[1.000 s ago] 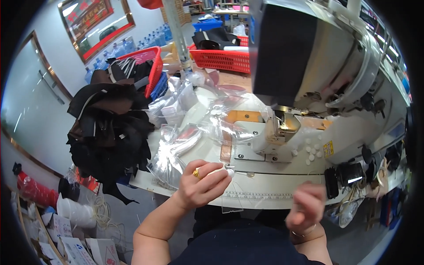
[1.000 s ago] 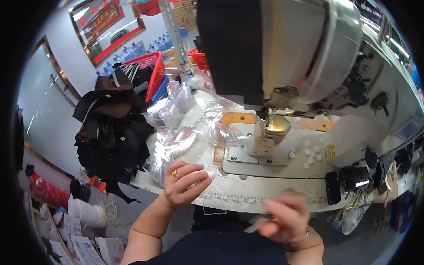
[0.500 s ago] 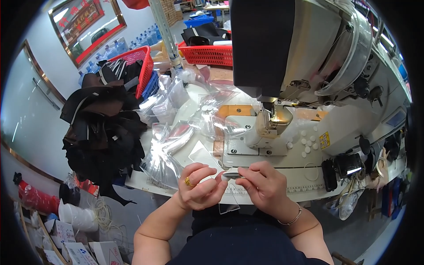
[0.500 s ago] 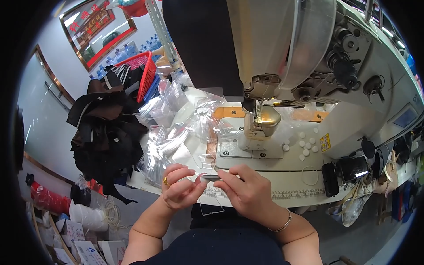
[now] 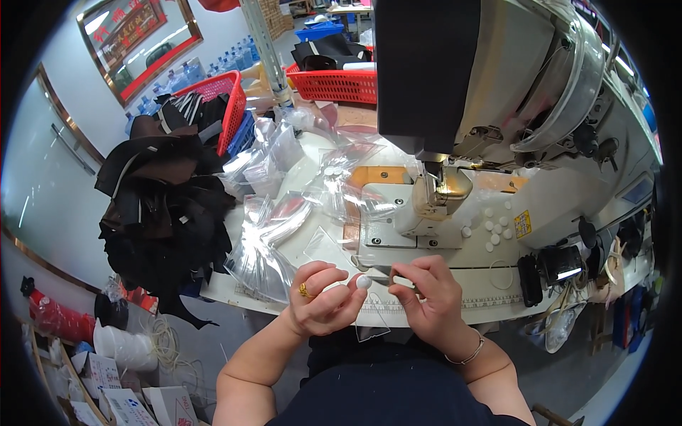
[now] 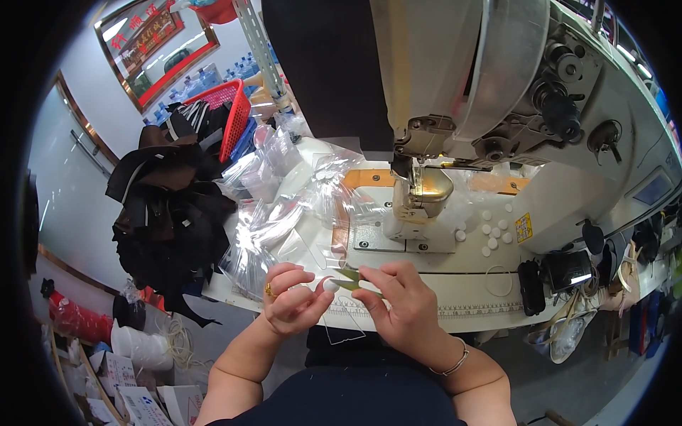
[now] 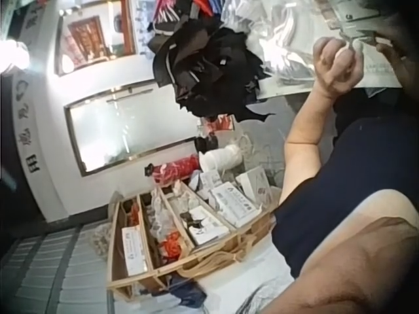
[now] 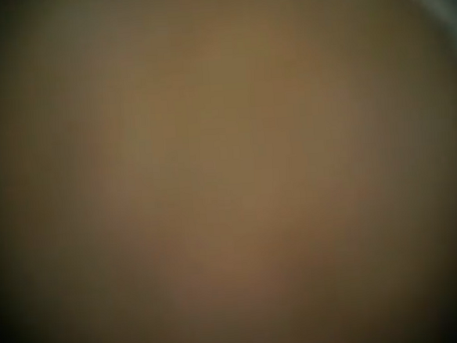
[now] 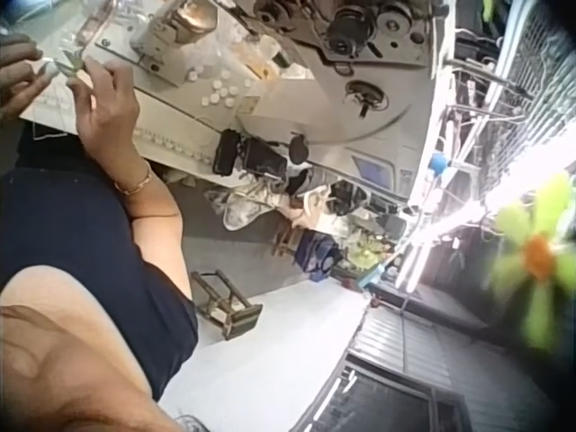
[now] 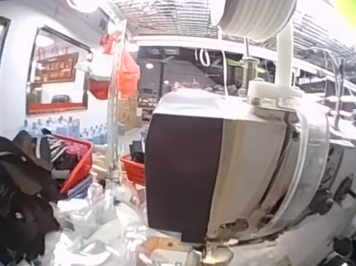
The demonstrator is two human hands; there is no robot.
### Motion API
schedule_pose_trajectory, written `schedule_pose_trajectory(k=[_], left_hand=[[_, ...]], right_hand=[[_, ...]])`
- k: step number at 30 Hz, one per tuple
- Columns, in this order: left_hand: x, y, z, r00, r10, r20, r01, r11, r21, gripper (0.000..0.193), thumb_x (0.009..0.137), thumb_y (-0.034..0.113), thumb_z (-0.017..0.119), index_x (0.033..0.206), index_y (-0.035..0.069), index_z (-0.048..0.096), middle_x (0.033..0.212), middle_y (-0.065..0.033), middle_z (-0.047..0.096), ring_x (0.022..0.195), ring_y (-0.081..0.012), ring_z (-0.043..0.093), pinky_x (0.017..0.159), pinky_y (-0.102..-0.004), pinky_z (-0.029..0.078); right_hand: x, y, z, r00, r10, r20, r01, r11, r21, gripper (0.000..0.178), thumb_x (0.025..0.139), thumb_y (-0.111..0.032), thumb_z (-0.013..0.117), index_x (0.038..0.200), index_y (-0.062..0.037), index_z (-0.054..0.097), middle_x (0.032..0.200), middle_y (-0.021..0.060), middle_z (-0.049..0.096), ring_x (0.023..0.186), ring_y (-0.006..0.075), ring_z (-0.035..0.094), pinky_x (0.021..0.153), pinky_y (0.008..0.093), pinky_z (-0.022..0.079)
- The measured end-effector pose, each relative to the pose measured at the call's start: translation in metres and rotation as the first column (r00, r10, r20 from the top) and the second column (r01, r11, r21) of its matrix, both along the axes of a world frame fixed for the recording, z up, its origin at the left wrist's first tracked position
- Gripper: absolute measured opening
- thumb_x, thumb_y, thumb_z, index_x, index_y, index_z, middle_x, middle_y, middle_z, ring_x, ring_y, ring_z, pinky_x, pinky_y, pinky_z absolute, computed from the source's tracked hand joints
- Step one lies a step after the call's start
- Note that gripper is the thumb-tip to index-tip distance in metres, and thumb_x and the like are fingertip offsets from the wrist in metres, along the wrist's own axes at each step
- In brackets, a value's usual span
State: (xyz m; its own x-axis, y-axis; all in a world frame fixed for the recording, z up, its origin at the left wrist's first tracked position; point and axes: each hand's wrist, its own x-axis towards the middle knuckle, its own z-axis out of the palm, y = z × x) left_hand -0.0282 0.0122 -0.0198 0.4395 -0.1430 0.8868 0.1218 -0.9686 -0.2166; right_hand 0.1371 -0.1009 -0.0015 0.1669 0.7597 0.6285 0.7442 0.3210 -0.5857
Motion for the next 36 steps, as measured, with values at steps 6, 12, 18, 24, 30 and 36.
schedule_pose_trajectory(k=[6,12,18,24,30,36], left_hand=[[0.000,-0.002,-0.002,1.000,0.020,0.014,-0.020,1.000,0.018,0.032,0.057,-0.005,0.070,0.082,0.013,0.061,0.083,0.0006,0.044,0.073,-0.0157,0.050,0.063,-0.0310,0.044],[-0.001,-0.004,-0.005,1.000,0.002,0.021,-0.002,1.000,0.006,0.032,0.057,-0.004,0.070,0.083,0.012,0.060,0.083,0.0007,0.044,0.073,-0.0152,0.050,0.062,-0.0303,0.043],[0.000,-0.006,-0.004,0.998,-0.036,0.046,0.038,0.999,-0.034,0.031,0.056,-0.004,0.070,0.082,0.011,0.062,0.082,0.0006,0.044,0.071,-0.0151,0.049,0.060,-0.0301,0.042],[-0.001,-0.006,-0.008,0.997,-0.040,0.063,0.043,0.998,-0.054,0.031,0.056,-0.004,0.070,0.083,0.010,0.062,0.082,0.0004,0.044,0.070,-0.0153,0.049,0.059,-0.0298,0.042],[0.001,-0.005,-0.012,0.999,-0.030,0.041,0.031,0.999,-0.040,0.030,0.055,-0.001,0.069,0.082,0.010,0.062,0.083,0.0005,0.044,0.069,-0.0149,0.049,0.060,-0.0297,0.040],[-0.001,-0.009,-0.011,1.000,-0.015,-0.018,0.013,0.995,-0.098,0.036,0.058,-0.002,0.072,0.088,0.014,0.061,0.081,0.0007,0.042,0.072,-0.0159,0.047,0.059,-0.0298,0.040]], right_hand=[[-0.009,-0.002,-0.008,0.995,-0.044,0.087,0.043,0.999,0.016,0.028,0.072,-0.018,0.071,0.097,-0.0074,0.062,0.080,0.0051,0.054,0.058,0.0175,0.054,0.047,0.0275,0.043],[-0.007,-0.002,-0.006,0.992,-0.083,0.099,0.080,0.996,0.033,0.025,0.072,-0.018,0.071,0.094,-0.0080,0.063,0.077,0.0028,0.053,0.054,0.0166,0.054,0.045,0.0277,0.043],[-0.009,-0.005,-0.007,0.994,-0.068,0.082,0.065,0.997,0.034,0.026,0.072,-0.017,0.072,0.094,-0.0076,0.063,0.078,0.0038,0.053,0.055,0.0157,0.053,0.044,0.0268,0.042],[-0.009,-0.007,-0.006,0.992,-0.069,0.109,0.064,0.997,0.049,0.028,0.071,-0.018,0.072,0.095,-0.0067,0.063,0.078,0.0036,0.052,0.055,0.0150,0.052,0.044,0.0265,0.042],[-0.011,-0.006,-0.006,0.976,-0.089,0.198,0.077,0.995,0.069,0.029,0.071,-0.018,0.072,0.095,-0.0051,0.063,0.079,0.0035,0.053,0.058,0.0159,0.054,0.045,0.0262,0.043],[-0.010,-0.007,-0.003,0.985,-0.127,0.115,0.116,0.988,0.100,0.029,0.069,-0.016,0.073,0.094,-0.0047,0.063,0.078,0.0044,0.053,0.058,0.0173,0.054,0.047,0.0268,0.043]])
